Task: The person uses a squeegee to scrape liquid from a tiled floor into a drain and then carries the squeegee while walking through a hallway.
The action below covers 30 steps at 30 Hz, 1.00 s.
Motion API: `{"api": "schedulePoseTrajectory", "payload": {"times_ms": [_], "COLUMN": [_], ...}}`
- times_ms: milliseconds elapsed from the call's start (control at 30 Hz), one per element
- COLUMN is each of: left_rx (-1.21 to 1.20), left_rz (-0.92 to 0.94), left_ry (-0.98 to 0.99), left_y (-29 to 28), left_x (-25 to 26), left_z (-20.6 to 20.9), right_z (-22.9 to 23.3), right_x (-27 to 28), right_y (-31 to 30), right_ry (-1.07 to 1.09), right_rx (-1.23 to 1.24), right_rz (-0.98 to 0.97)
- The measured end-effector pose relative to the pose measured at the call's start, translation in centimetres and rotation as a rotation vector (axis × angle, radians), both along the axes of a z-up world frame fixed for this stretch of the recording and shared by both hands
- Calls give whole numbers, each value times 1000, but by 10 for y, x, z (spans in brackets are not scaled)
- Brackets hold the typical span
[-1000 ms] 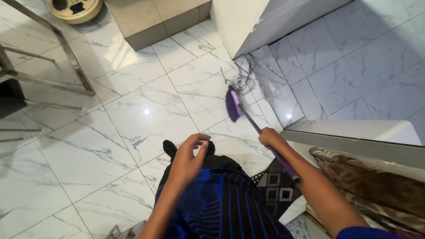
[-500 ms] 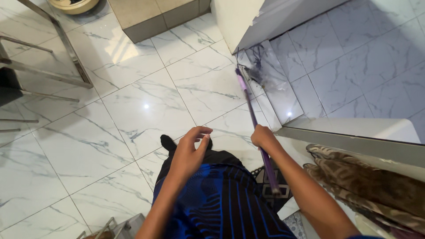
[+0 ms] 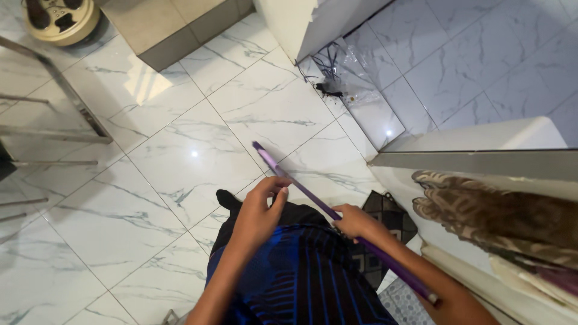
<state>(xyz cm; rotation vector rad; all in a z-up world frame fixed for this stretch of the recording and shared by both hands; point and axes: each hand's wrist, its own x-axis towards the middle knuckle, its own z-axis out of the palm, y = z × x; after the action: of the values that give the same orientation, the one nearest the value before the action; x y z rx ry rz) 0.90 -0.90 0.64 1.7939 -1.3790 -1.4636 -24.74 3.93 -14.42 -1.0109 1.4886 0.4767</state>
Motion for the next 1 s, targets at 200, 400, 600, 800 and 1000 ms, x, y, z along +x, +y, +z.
{"api": "schedulePoseTrajectory", "payload": {"times_ms": [200,400,600,800,1000], "left_rx": [-58,58,-30,12,8], "left_rz": [-14,-34,-91,-175,-308], "left_ry": [-12,-29,-3,29,44], "left_y": [-2,0,3,-2,-13], "left_x": [9,18,37,77,137], "left_z": [6,10,8,7,0], "right_z": [-85,-93,-115,-99,-83], "right_x": [-47,-7,41,53,75], "right_y": [2,-34,-28,20,103], "right_ry": [80,314,397,392,-57], "right_rx": [-446,-320,-443,-380,-120], "right_rz": [236,134,56,-279,-1142]}}
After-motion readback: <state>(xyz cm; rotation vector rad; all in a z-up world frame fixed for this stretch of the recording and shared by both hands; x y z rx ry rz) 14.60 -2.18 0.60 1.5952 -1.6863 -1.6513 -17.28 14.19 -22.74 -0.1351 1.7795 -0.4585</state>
